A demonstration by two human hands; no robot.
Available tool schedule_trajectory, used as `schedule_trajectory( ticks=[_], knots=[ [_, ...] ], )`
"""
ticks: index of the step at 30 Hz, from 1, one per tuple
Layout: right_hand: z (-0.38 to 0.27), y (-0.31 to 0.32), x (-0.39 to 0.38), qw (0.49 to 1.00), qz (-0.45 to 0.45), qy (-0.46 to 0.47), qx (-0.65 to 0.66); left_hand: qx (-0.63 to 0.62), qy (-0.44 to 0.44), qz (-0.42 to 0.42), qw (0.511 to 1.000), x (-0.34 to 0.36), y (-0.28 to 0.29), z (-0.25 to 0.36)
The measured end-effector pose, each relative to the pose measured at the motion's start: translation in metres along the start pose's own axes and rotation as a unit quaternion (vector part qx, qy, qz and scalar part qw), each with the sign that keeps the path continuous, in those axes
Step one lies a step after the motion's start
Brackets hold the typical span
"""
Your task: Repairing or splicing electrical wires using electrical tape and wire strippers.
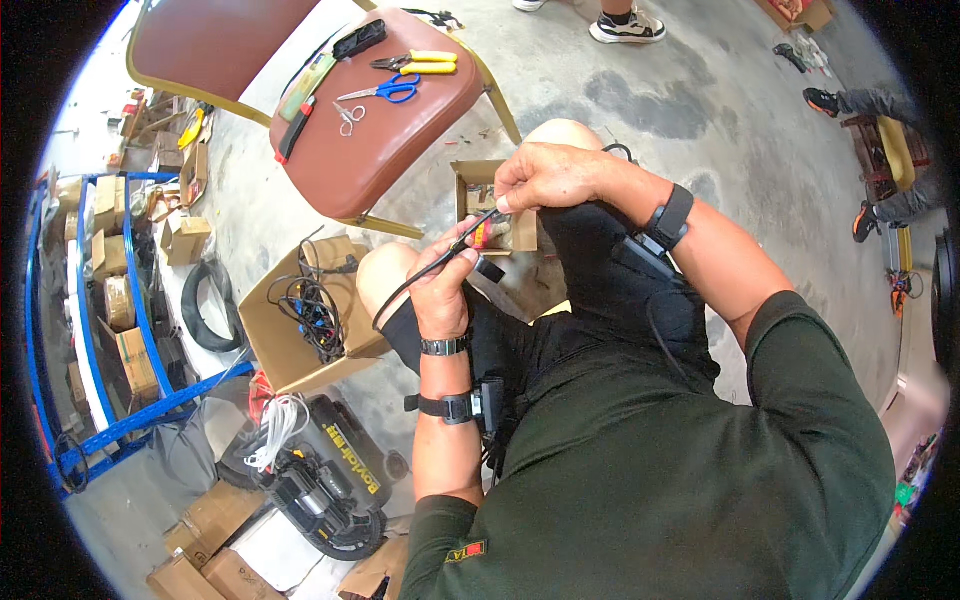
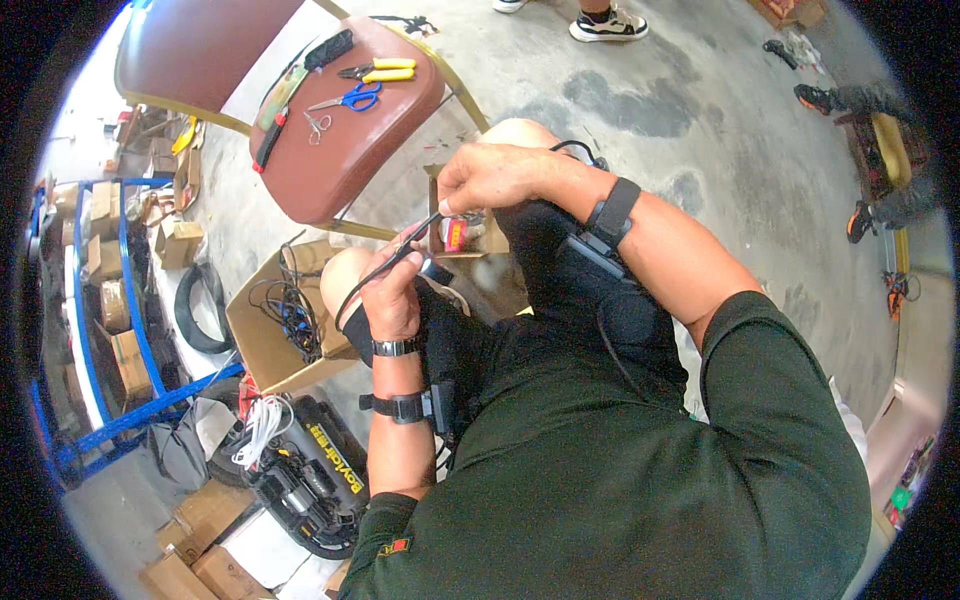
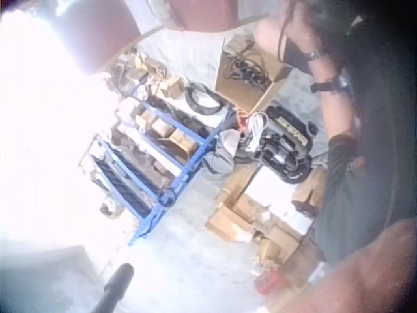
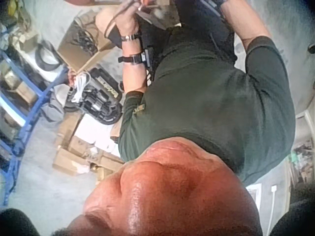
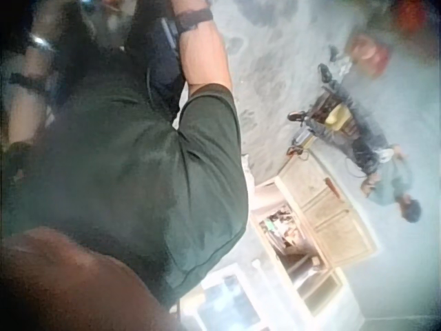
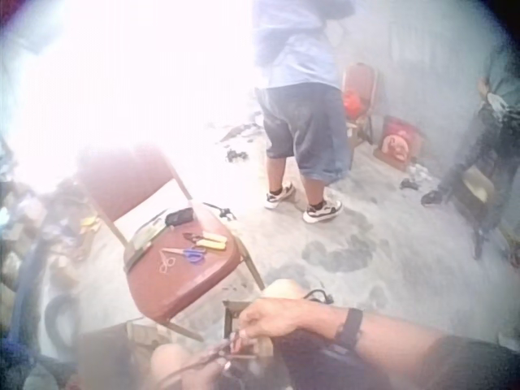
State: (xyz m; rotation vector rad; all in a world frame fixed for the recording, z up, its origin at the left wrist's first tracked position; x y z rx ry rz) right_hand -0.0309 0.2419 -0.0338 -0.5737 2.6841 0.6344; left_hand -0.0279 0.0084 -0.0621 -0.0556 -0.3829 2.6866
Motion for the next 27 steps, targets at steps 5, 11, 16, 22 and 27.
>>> schedule_trajectory(
  ticks=[5,11,16,22,27],
  knots=[
    [0.004,-0.002,0.004,0.999,-0.008,0.015,0.039,-0.035,0.017,0.006,0.999,0.0,-0.002,0.004],
    [0.007,-0.002,0.002,0.998,-0.002,0.028,0.053,0.022,-0.021,0.041,0.999,-0.002,-0.004,-0.005],
    [0.002,-0.001,0.005,0.998,-0.023,0.007,0.05,0.035,-0.028,0.064,0.997,-0.004,-0.001,-0.004],
    [-0.019,0.019,0.004,0.998,-0.014,-0.019,0.052,0.02,-0.012,0.037,0.999,-0.003,-0.001,0.0],
    [-0.02,0.054,0.055,0.992,0.123,0.009,-0.02,-0.019,-0.029,0.021,0.999,-0.004,-0.002,0.004]
  ],
)
Point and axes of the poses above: each hand's wrist, its own x-axis towards the middle knuckle, its own y-axis out of the back of the hand, z = x × y, the point moved 2 cm from there along x, towards the middle knuckle, and after that the axes turned 8 degrees about -y, right-handed, at the moved point
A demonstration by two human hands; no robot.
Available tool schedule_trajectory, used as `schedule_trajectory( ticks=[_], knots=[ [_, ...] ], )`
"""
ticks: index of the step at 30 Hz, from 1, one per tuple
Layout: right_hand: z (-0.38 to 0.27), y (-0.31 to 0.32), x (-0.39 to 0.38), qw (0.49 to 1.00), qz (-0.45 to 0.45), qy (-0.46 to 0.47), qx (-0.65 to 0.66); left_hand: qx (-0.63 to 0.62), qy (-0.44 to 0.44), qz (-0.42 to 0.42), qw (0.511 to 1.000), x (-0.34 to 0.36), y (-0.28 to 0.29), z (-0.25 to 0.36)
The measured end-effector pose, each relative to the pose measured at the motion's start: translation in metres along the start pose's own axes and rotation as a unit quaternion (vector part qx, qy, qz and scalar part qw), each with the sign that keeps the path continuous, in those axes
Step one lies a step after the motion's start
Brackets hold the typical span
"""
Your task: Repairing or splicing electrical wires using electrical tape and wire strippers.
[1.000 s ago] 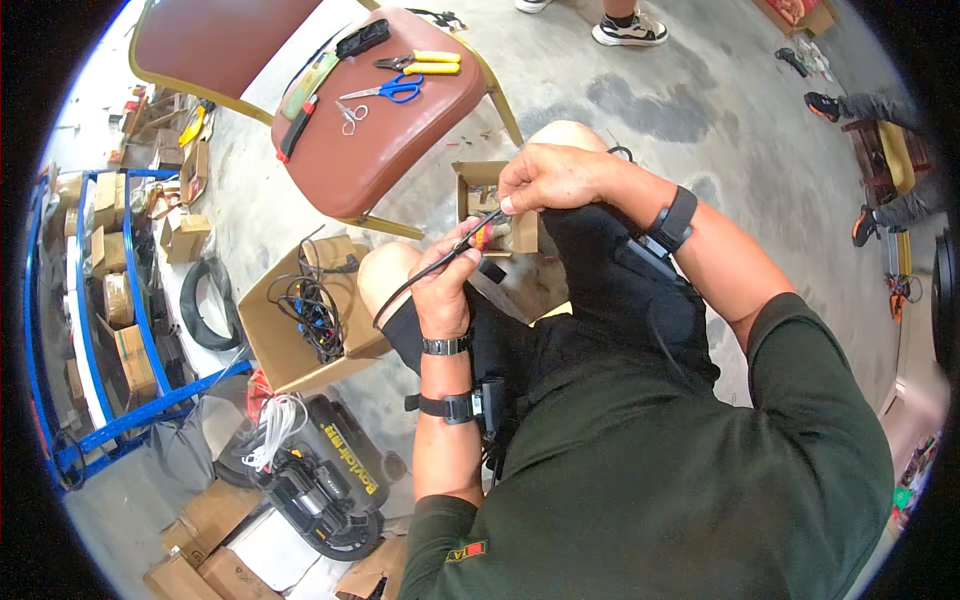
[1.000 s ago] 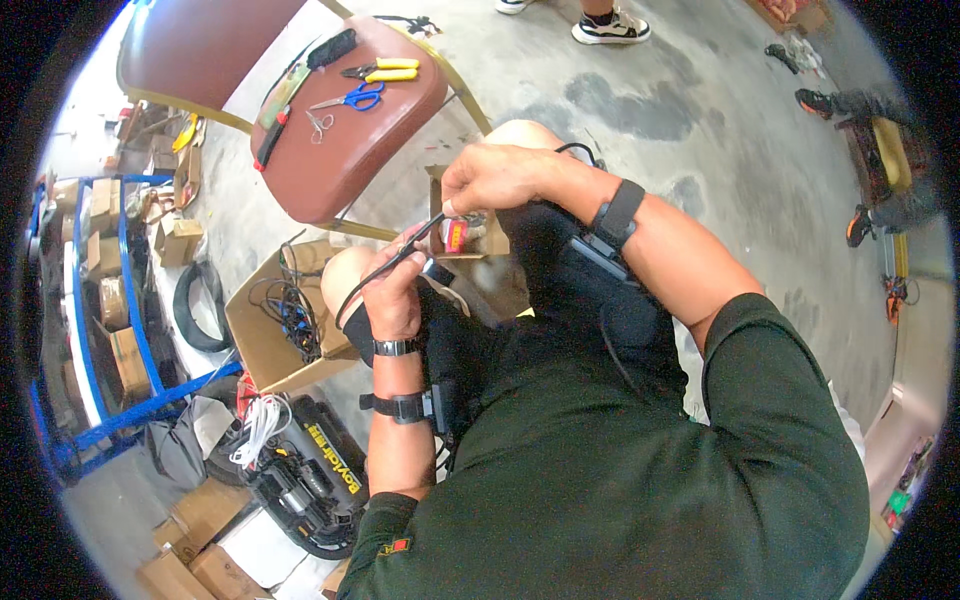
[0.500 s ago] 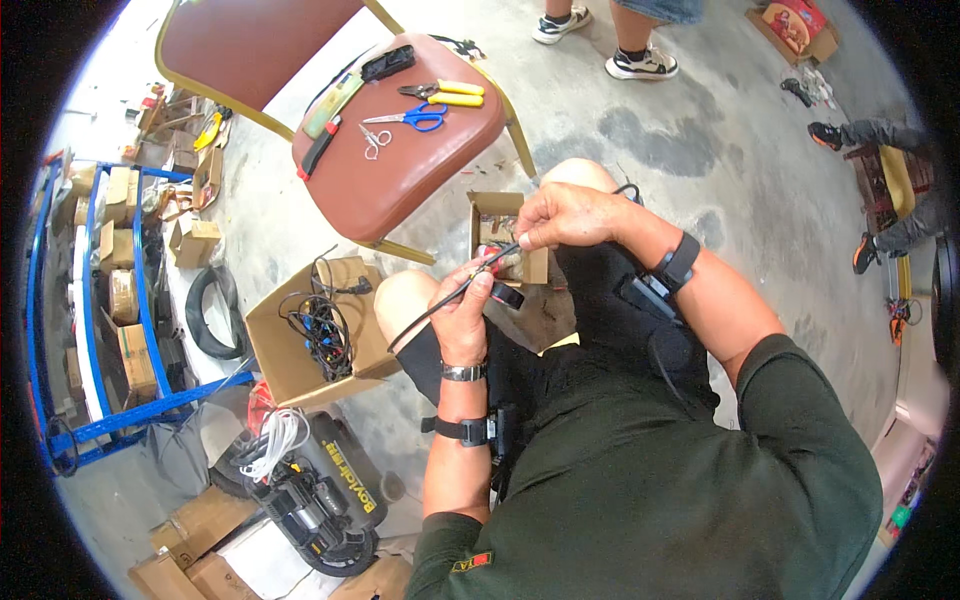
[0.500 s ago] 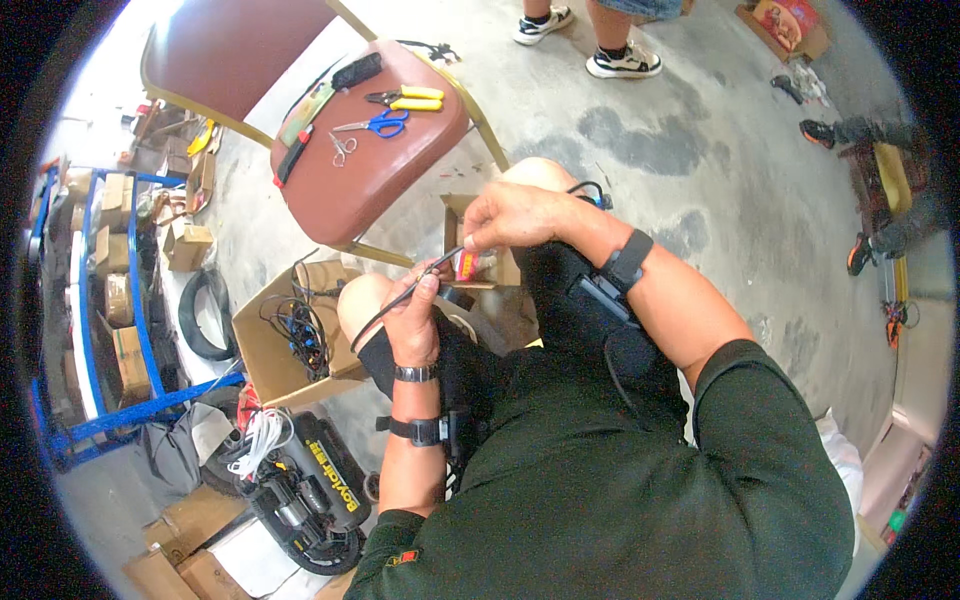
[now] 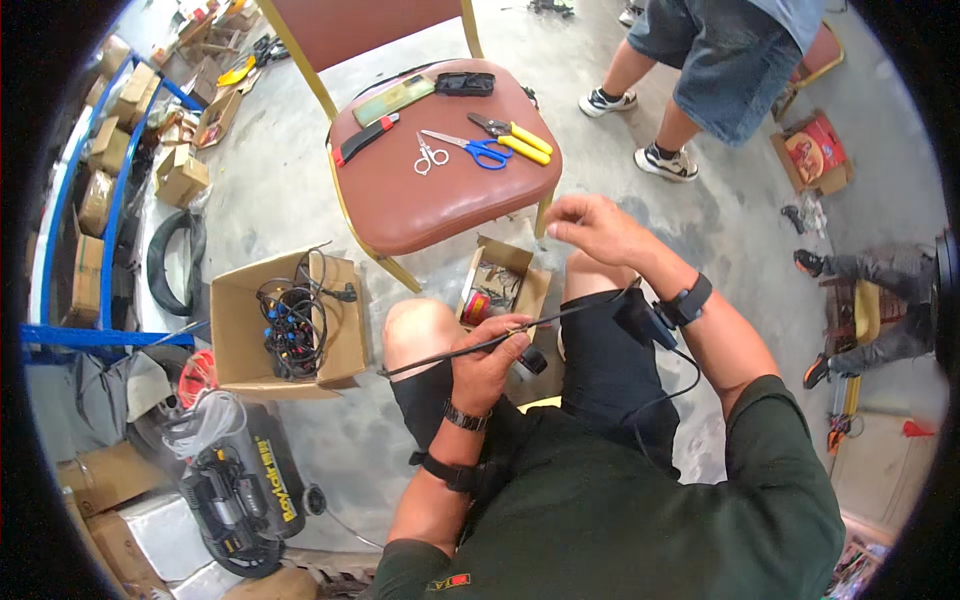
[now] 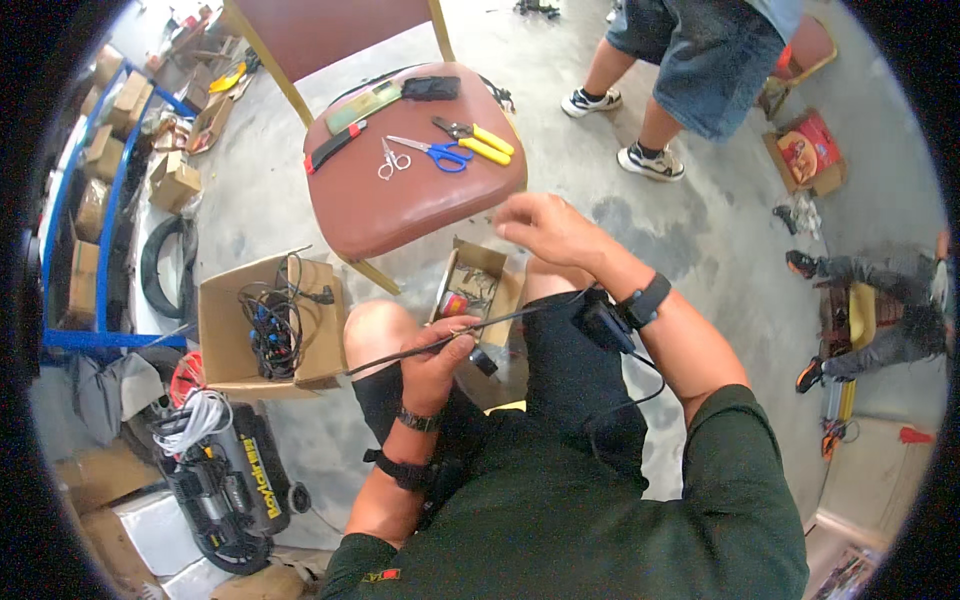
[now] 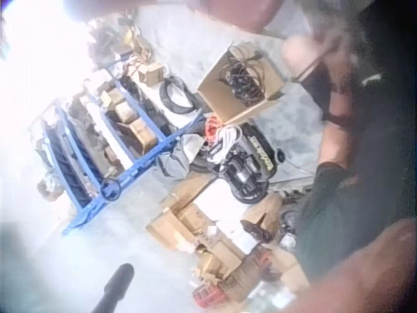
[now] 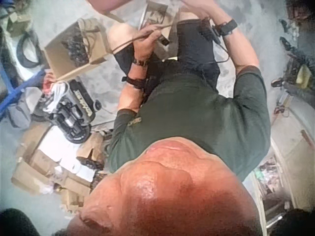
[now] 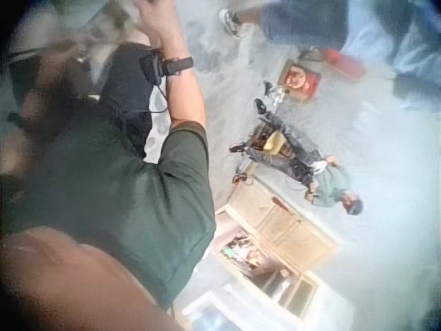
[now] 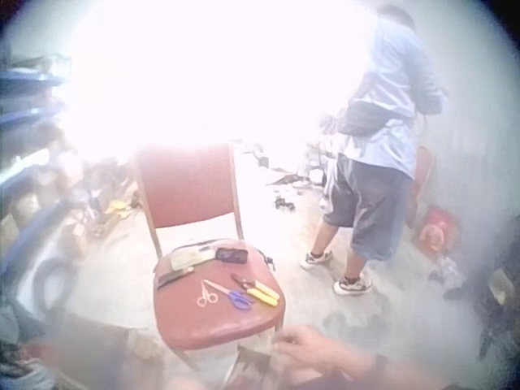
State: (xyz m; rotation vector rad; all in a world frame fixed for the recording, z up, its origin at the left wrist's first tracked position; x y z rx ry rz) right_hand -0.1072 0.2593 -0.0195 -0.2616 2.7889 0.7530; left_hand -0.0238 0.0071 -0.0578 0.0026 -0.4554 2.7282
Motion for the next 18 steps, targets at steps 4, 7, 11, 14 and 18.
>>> schedule_trajectory(
  ticks=[4,7,11,14,18],
  knots=[
    [-0.021,0.018,0.046,0.973,0.109,0.053,-0.195,-0.03,0.035,0.005,0.999,-0.001,0.001,-0.001],
    [-0.008,0.023,0.083,0.936,0.198,0.081,-0.28,-0.013,-0.056,-0.017,0.998,0.0,0.0,-0.002],
    [0.009,0.025,0.119,0.93,0.148,0.022,-0.336,-0.046,-0.005,-0.002,0.999,-0.002,0.0,-0.009],
    [0.006,0.025,0.131,0.913,0.168,0.003,-0.372,-0.038,-0.002,-0.011,0.999,0.004,0.003,-0.001],
    [0.023,0.049,0.143,0.979,0.117,-0.078,-0.147,-0.042,-0.004,-0.018,0.999,0.009,0.004,-0.004]
  ],
)
Point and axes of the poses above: each hand's wrist, its own x-axis towards the middle knuckle, its own y-axis out of the back of the hand, z = x × y, the point moved 2 cm from there along x, towards the middle knuckle, and after that the axes turned 8 degrees about -y, right-handed, at the moved point
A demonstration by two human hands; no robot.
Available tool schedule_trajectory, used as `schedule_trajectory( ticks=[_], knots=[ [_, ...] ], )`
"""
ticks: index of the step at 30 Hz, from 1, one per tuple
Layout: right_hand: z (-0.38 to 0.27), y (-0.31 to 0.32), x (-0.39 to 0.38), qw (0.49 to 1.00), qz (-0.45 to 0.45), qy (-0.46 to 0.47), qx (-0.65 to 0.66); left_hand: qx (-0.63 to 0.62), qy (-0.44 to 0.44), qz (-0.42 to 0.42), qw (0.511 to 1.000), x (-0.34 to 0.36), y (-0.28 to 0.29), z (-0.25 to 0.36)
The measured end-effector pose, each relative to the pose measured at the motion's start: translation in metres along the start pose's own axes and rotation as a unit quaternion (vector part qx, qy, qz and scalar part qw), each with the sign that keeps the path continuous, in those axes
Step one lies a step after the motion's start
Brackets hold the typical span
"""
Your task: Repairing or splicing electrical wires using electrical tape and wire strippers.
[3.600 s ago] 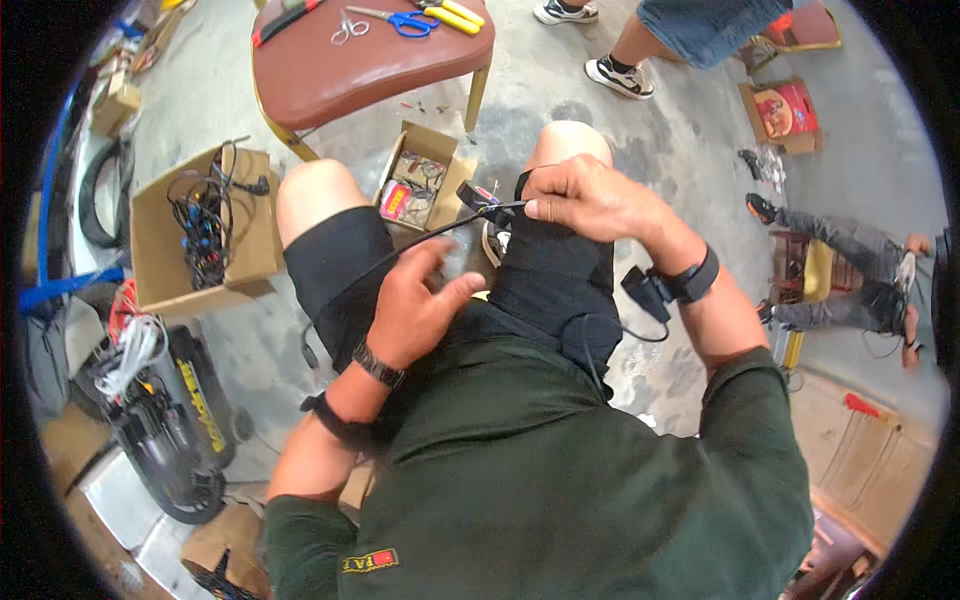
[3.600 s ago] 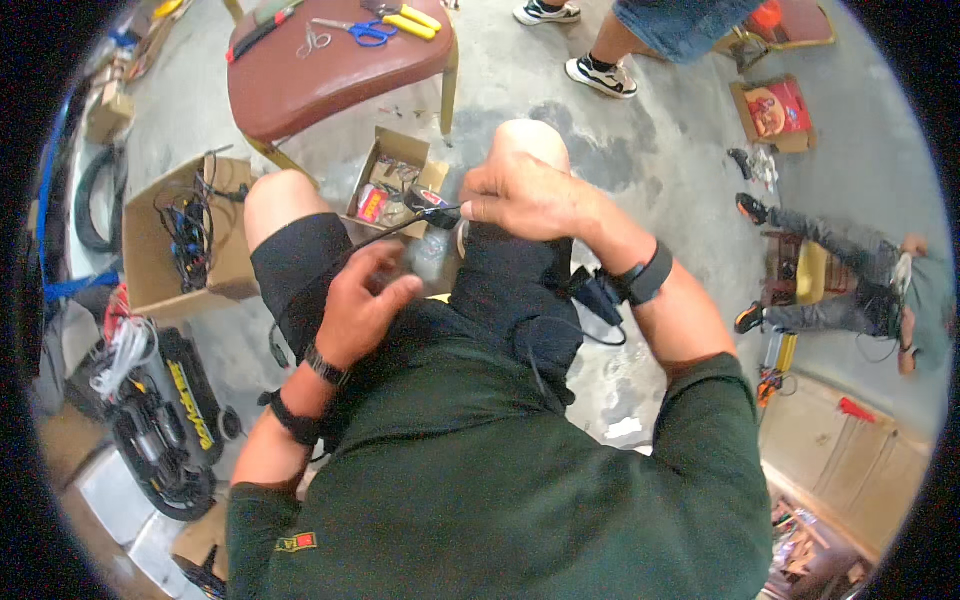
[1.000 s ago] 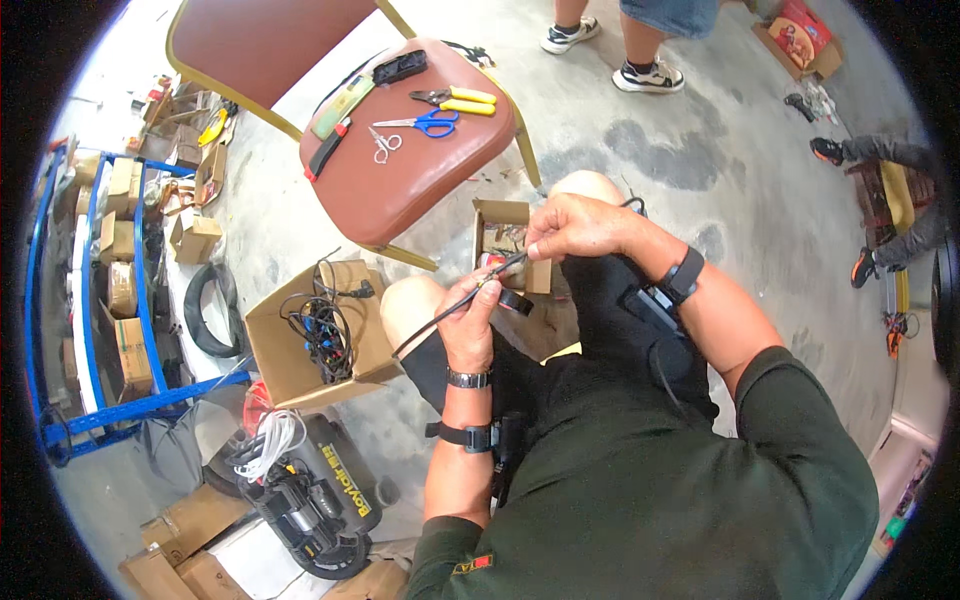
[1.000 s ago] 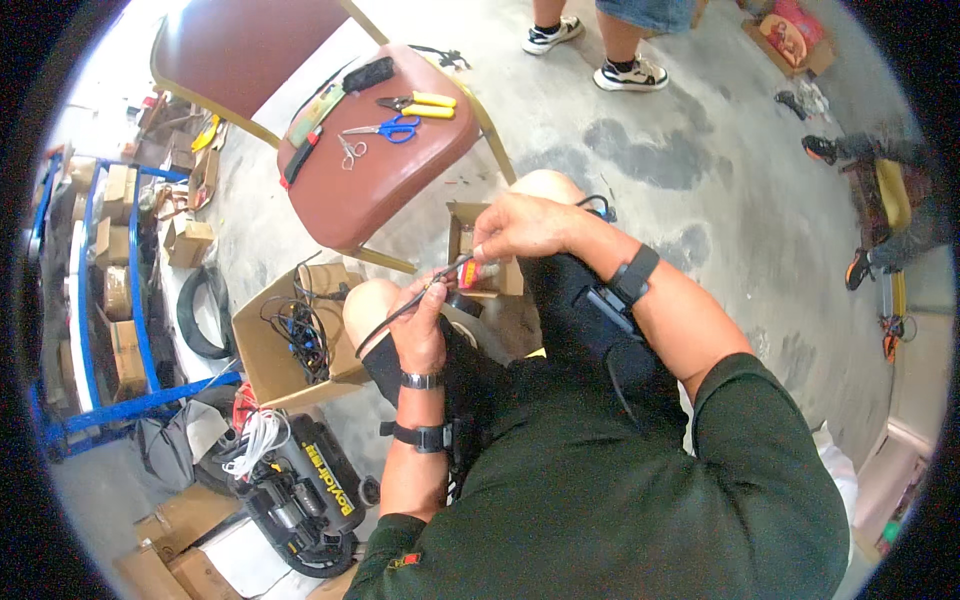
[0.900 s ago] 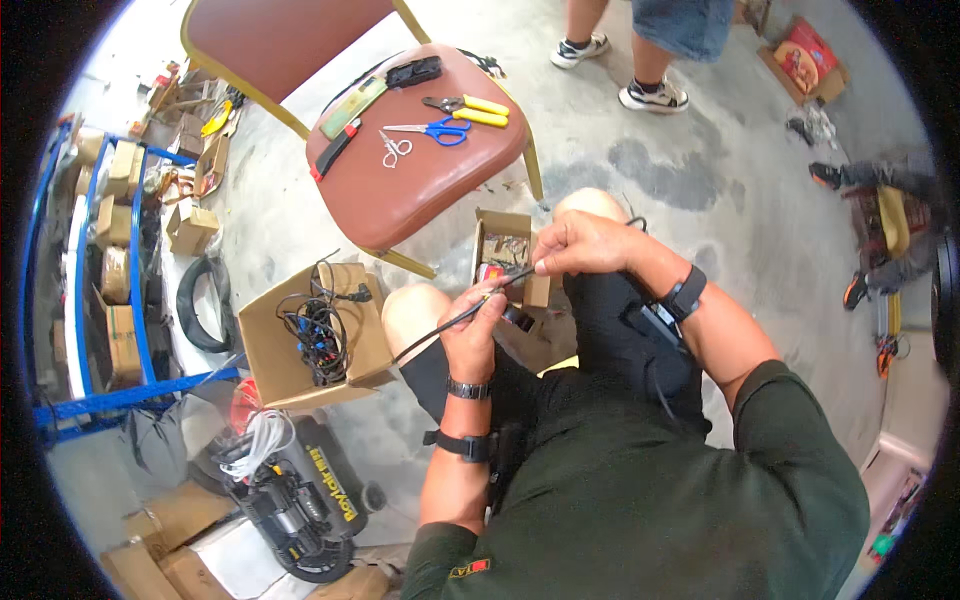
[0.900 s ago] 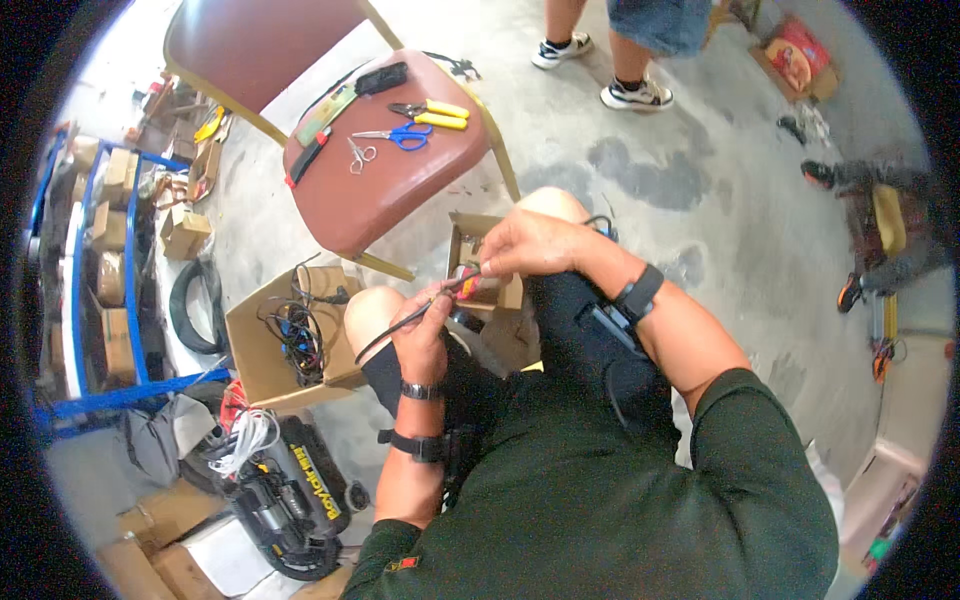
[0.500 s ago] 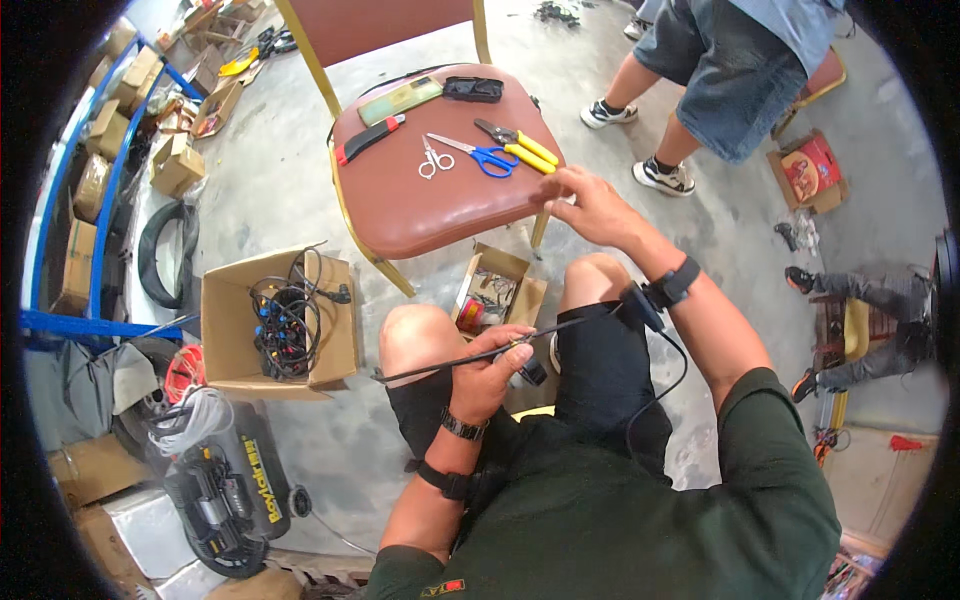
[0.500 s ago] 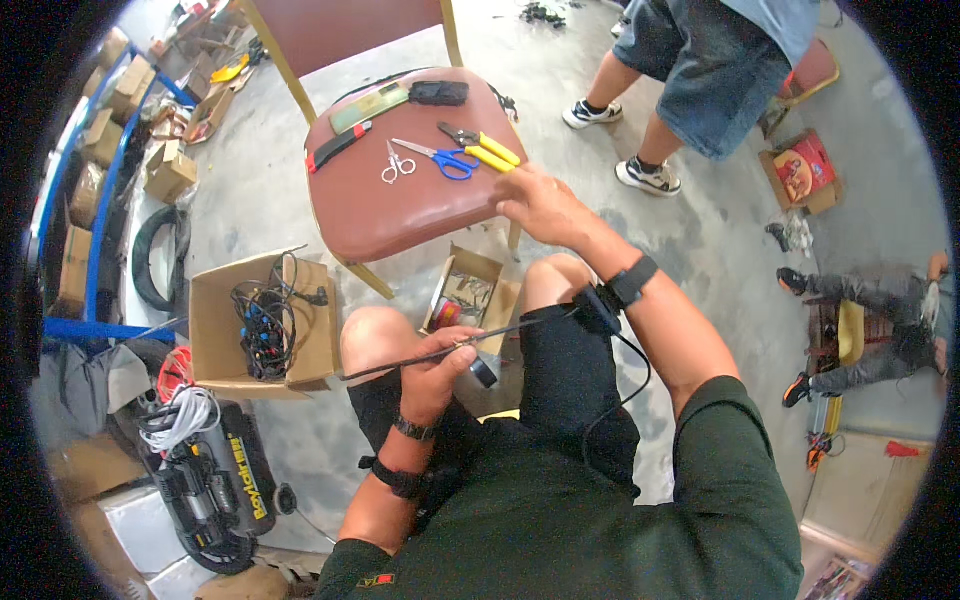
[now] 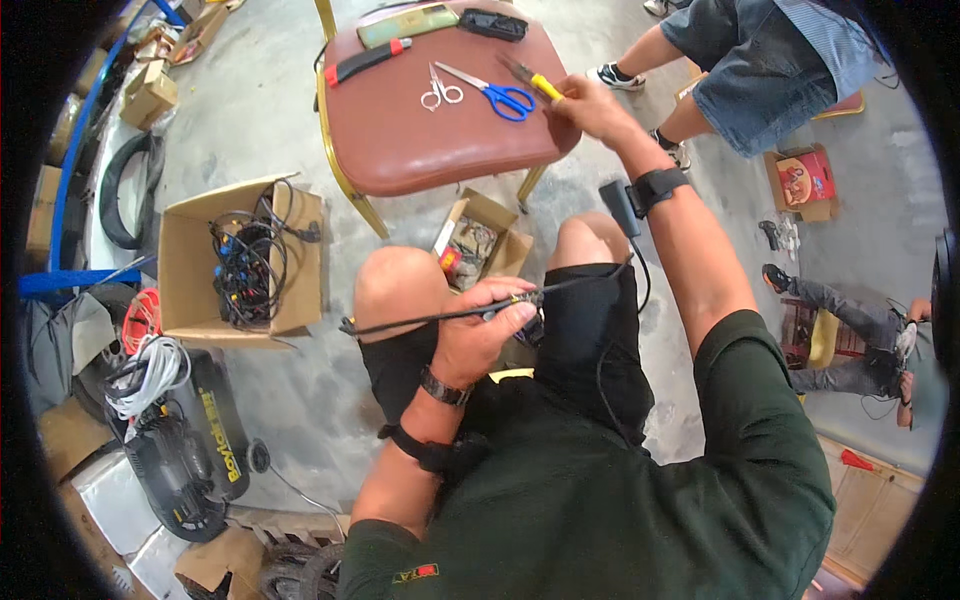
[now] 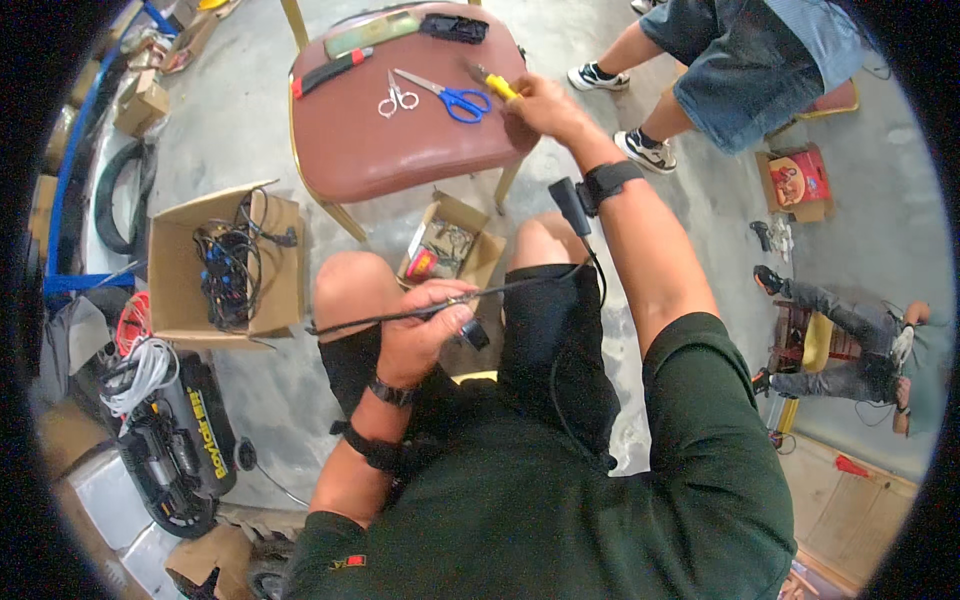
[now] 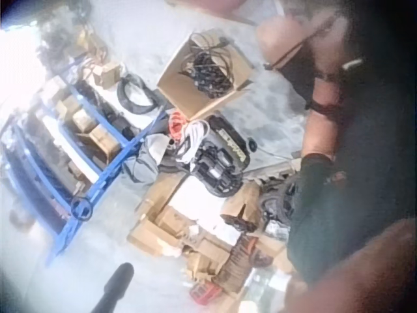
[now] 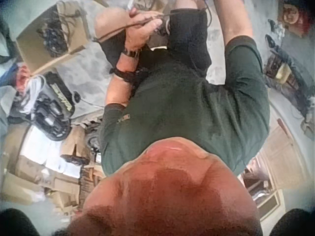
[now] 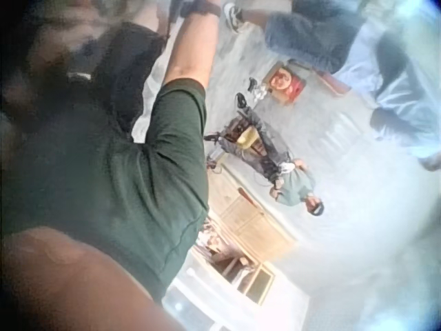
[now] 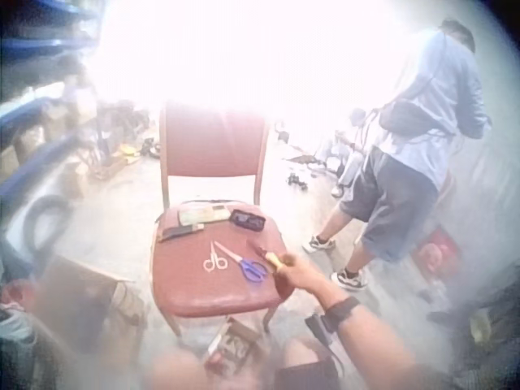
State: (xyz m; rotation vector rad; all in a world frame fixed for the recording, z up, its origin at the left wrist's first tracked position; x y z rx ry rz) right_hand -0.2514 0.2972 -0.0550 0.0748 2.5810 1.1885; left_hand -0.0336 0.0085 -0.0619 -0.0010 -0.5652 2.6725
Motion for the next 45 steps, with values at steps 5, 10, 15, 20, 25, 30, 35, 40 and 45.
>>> schedule_trajectory(
  ticks=[5,10,15,20,25,30,35,40,45],
  knots=[
    [0.014,0.014,-0.052,0.931,-0.085,-0.007,0.356,-0.02,0.028,0.022,0.999,0.002,0.0,-0.003],
    [0.002,0.013,-0.156,0.784,-0.17,0.044,0.595,-0.015,0.055,0.028,0.998,0.001,-0.003,-0.008],
    [0.008,0.003,-0.192,0.826,-0.212,-0.017,0.522,-0.036,0.068,0.057,0.995,0.003,-0.008,-0.009],
    [-0.007,0.016,-0.239,0.94,-0.191,0.02,0.283,0.002,0.069,0.035,0.997,0.001,-0.004,-0.012],
    [-0.026,0.032,-0.266,0.964,-0.063,0.237,-0.103,0.007,0.044,-0.008,0.999,0.002,-0.003,-0.008],
    [-0.022,0.032,-0.272,0.926,-0.03,0.284,-0.247,0.015,0.045,-0.006,0.999,0.0,-0.002,-0.01],
    [-0.03,0.032,-0.272,0.894,-0.002,0.334,-0.3,0.039,0.026,-0.012,0.999,0.002,-0.003,-0.01],
    [-0.026,0.039,-0.256,0.911,-0.025,0.309,-0.273,0.076,0.033,-0.017,0.996,0.002,-0.004,-0.004],
    [0.007,0.034,-0.182,0.992,-0.07,0.096,-0.045,0.064,0.04,-0.015,0.997,-0.004,-0.007,-0.003]
  ],
)
Point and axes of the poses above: each hand's wrist, its own x-axis towards the middle knuckle, its own y-axis out of the back of the hand, z = x × y, the point moved 2 cm from there along x, towards the middle knuckle, and after that the axes turned 8 degrees about -y, right-handed, at the moved point
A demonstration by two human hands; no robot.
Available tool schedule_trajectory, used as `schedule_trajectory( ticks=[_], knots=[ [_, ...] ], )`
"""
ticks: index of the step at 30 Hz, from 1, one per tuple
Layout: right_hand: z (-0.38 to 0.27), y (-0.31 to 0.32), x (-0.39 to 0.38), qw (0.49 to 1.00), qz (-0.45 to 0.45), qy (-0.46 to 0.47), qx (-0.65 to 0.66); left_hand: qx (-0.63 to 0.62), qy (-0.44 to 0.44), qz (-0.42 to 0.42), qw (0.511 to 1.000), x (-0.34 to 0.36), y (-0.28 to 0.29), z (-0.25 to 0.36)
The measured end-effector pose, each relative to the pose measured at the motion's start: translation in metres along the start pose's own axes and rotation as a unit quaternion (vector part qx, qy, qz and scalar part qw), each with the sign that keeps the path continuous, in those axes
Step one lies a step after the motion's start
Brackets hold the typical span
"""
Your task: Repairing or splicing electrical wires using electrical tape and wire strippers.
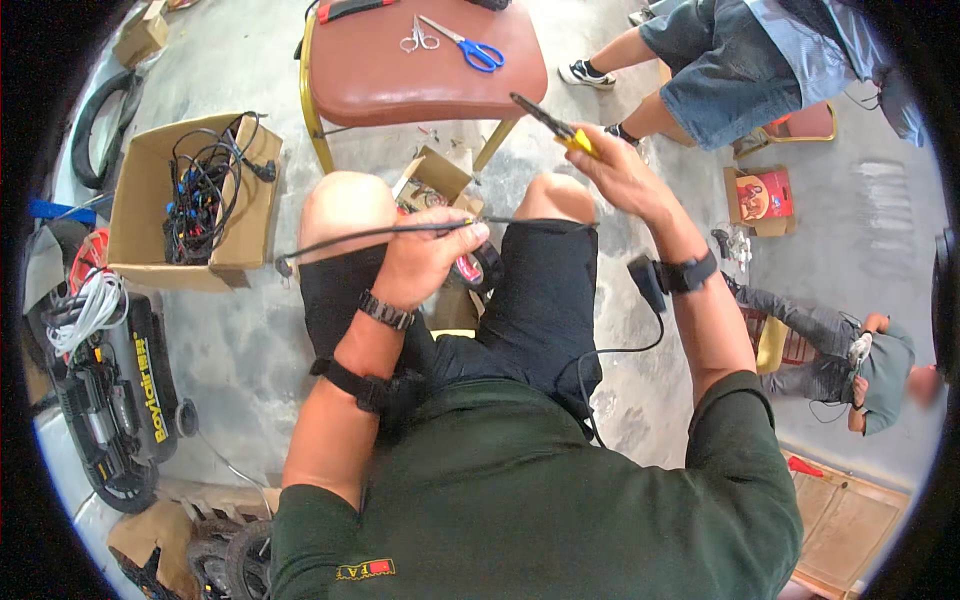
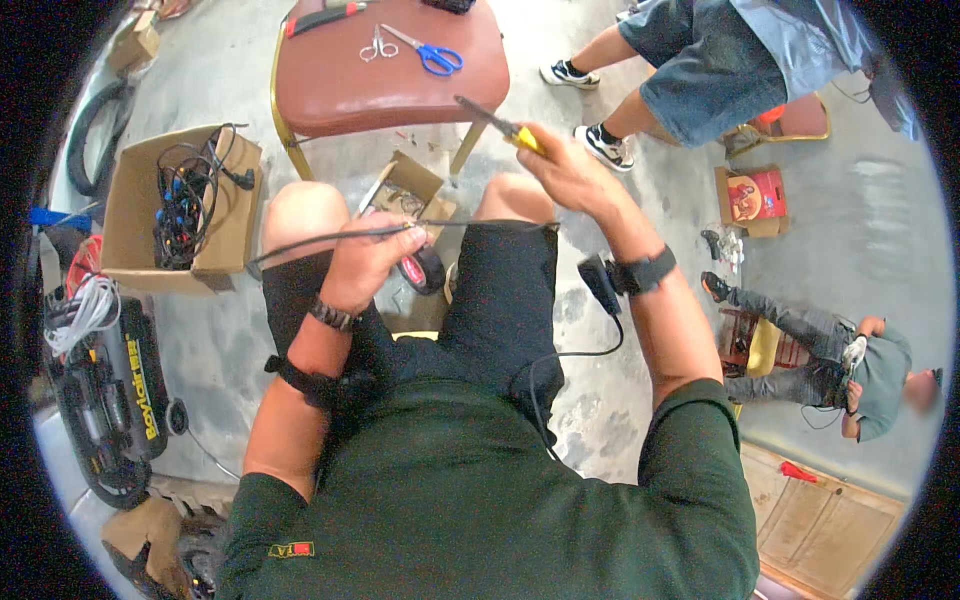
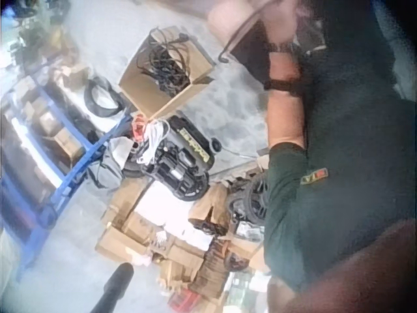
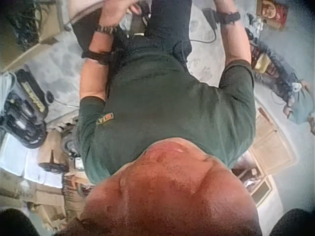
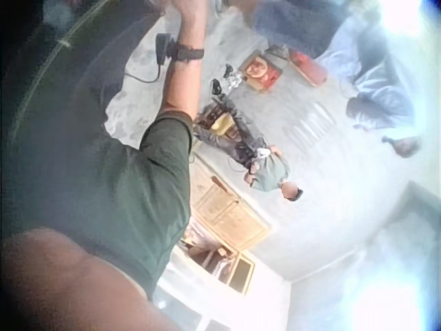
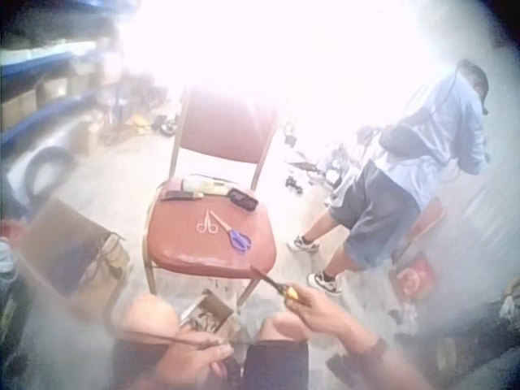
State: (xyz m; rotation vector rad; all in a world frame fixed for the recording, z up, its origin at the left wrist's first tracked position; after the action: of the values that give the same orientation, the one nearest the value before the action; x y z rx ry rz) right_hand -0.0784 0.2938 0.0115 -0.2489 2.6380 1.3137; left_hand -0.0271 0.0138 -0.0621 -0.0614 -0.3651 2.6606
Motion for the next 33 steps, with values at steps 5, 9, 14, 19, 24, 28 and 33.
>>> schedule_trajectory(
  ticks=[5,9,14,19,24,28,33],
  knots=[
    [0.007,-0.003,0.1,0.996,0.032,-0.085,0.019,-0.048,0.031,0.007,0.998,-0.01,0.0,-0.005],
    [0.012,-0.013,0.164,0.995,0.08,-0.065,0.008,-0.077,0.038,0.009,0.996,-0.011,-0.001,-0.003],
    [-0.013,-0.013,0.188,0.952,0.199,0.133,-0.189,-0.082,0.049,0.028,0.995,-0.001,-0.003,-0.001],
    [-0.094,-0.026,0.107,0.967,-0.204,0.127,0.086,-0.095,0.025,0.023,0.995,0.005,0.004,-0.003],
    [-0.12,-0.035,0.04,0.949,-0.31,0.052,0.017,-0.094,0.039,0.039,0.994,0.009,0.004,-0.001],
    [-0.127,-0.051,0.025,0.941,-0.33,0.068,-0.017,-0.106,0.016,0.04,0.993,0.007,0.001,-0.009],
    [-0.119,-0.059,0.025,0.945,-0.305,0.119,0.023,-0.093,0.006,0.041,0.995,0.005,-0.001,-0.007]
  ],
)
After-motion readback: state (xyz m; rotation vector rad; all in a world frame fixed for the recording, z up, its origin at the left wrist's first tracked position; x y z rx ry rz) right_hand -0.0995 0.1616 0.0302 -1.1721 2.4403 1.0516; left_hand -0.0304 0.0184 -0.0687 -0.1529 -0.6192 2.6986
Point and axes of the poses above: each hand's wrist, its own x-axis towards the middle knuckle, its own y-axis out of the back of the hand, z = x × y, the point moved 2 cm from there along x, towards the middle knuckle, and after that the axes turned 8 degrees about -y, right-handed, at the moved point
